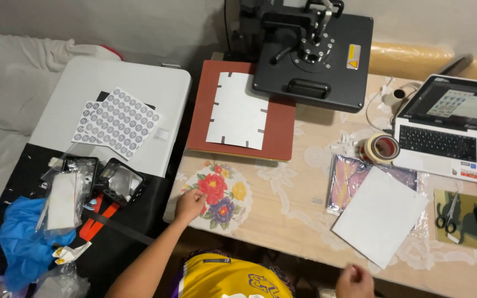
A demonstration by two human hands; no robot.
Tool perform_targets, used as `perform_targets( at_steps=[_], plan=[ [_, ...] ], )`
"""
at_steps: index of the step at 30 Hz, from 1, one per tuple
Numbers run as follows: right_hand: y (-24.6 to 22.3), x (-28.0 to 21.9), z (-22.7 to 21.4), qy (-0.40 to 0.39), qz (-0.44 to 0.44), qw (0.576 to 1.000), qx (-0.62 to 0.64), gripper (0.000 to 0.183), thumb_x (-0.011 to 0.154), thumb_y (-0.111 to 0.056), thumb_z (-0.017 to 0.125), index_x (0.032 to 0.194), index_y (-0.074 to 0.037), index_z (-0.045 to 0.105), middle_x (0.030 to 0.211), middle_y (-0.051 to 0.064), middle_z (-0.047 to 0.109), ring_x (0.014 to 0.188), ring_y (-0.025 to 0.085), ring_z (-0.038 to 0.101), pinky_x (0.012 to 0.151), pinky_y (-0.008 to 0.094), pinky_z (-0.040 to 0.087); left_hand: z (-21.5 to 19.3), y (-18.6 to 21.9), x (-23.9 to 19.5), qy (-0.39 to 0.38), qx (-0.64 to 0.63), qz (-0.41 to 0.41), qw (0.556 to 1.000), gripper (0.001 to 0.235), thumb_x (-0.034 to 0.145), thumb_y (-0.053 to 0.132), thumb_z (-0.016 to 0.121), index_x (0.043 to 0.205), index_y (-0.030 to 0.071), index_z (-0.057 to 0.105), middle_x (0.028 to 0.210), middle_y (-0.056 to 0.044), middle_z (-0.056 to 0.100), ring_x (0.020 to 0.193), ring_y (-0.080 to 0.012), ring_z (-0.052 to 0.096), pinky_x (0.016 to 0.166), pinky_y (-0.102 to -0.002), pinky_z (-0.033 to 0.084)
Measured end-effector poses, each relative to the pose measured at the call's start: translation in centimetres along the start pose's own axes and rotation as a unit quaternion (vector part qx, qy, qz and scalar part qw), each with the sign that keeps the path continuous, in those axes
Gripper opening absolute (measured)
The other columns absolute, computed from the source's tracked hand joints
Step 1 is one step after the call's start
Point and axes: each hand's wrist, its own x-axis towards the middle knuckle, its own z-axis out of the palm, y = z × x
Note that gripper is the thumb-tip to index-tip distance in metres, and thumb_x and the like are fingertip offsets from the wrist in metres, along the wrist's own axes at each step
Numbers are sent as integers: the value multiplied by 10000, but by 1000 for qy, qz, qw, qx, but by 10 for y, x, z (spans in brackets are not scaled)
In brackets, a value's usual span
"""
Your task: The person is preparing a printed product by heat pressing a design onto a substrate, inspecting the final print, and placing it into a protective bag.
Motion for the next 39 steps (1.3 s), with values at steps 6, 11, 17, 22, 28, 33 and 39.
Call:
perform_targets(
  at_steps=[6, 11, 17, 22, 28, 33, 39],
  plan=[
    [-337, 19, -5, -149, -280, 936, 150, 118, 937, -216, 888, 1044, -206, 839, 783, 32, 736, 762, 265, 745, 719, 373, 617, -35, 44, 35, 78, -127, 13, 989, 332, 968, 428, 798, 1131, 150, 878, 1005, -80, 884, 1104, -388, 826, 923, -522, 655],
    [-467, 23, 78, -147, -507, 845, 92, 262, 830, -213, 882, 1064, -224, 766, 860, 0, 683, 863, 271, 737, 755, 409, 618, -25, 46, 75, 75, -165, 8, 983, 337, 953, 471, 806, 1126, 191, 877, 966, -42, 870, 1083, -355, 831, 908, -491, 657],
    [-512, 32, 174, -113, -653, 749, -1, 314, 817, -180, 792, 1110, -163, 681, 938, 51, 615, 912, 304, 662, 796, 430, 546, -13, 47, 90, 59, -210, -1, 976, 327, 952, 458, 811, 1096, 174, 883, 964, -80, 869, 1072, -395, 830, 898, -533, 650],
    [-529, 35, 179, -106, -670, 732, -61, 211, 891, -188, 723, 1069, -169, 611, 949, 59, 572, 944, 308, 626, 822, 425, 499, -6, 46, 88, 30, -226, -4, 974, 324, 942, 461, 812, 1082, 179, 888, 953, -85, 868, 1056, -391, 835, 894, -526, 656],
    [-528, 40, 187, -88, -683, 723, -60, 210, 892, -282, 766, 985, -180, 606, 947, 60, 527, 922, 308, 557, 794, 441, 446, 5, 42, 92, -10, -217, -17, 976, 387, 922, 523, 830, 1144, 212, 889, 989, -69, 877, 1068, -353, 843, 889, -491, 664],
    [-533, 41, 180, -70, -687, 721, -53, 188, 897, -279, 742, 986, -179, 609, 949, 63, 523, 915, 313, 543, 782, 447, 426, 4, 46, 92, -43, -216, -19, 975, 391, 946, 549, 805, 1162, 233, 886, 995, -46, 875, 1074, -331, 844, 900, -466, 666],
    [-541, 42, 187, -60, -704, 707, -26, 91, 941, -233, 722, 933, -164, 664, 935, 60, 517, 903, 318, 537, 764, 442, 411, 0, 53, 79, -55, -211, -25, 976, 347, 944, 550, 798, 1125, 269, 889, 893, 11, 869, 1028, -287, 850, 872, -428, 657]
  ],
)
